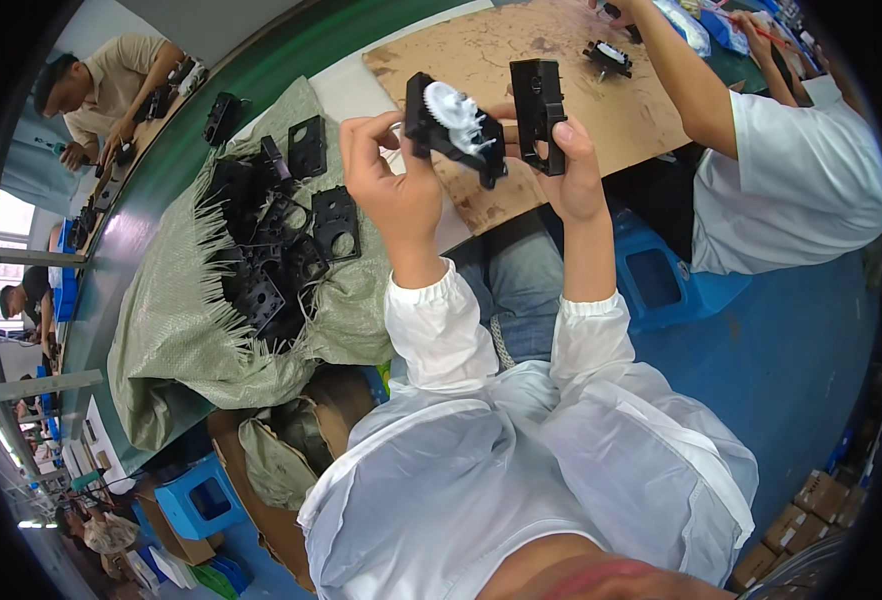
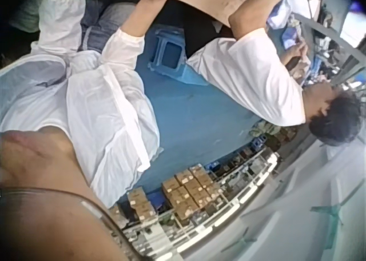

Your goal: Assembling small electronic components by attaching a plastic piece to a main housing at a factory workstation.

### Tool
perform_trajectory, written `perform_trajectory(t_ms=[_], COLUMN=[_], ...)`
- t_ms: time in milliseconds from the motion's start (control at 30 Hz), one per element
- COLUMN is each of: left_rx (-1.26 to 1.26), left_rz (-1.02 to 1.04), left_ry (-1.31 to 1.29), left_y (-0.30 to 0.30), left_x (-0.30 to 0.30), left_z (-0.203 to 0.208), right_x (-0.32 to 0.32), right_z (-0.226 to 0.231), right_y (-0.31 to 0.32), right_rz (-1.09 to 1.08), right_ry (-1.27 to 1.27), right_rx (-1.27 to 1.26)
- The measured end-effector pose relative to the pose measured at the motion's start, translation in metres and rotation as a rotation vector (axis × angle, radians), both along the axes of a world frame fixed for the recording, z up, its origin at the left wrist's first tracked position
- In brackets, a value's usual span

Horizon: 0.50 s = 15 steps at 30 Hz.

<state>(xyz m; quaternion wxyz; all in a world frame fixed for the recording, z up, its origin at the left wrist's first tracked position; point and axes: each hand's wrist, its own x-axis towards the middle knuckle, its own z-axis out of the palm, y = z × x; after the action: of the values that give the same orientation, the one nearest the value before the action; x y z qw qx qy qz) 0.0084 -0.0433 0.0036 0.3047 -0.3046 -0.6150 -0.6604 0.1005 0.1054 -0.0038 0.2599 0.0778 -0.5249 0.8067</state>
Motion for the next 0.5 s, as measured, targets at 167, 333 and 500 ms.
perform_trajectory(t_ms=[167,333,500], left_rx=[0.227,0.265,0.256], left_rz=[-0.224,-0.291,-0.263], left_ry=[-0.155,-0.287,-0.285], left_y=[-0.004,-0.004,-0.001], left_x=[0.007,0.009,0.007], left_z=[0.0,0.0,-0.003], right_x=[0.006,0.006,0.006], right_z=[0.006,0.001,0.001], right_y=[-0.006,-0.009,-0.014], right_rz=[0.02,0.011,0.017], right_ry=[-0.1,-0.17,-0.216], right_rx=[0.03,0.196,0.22])
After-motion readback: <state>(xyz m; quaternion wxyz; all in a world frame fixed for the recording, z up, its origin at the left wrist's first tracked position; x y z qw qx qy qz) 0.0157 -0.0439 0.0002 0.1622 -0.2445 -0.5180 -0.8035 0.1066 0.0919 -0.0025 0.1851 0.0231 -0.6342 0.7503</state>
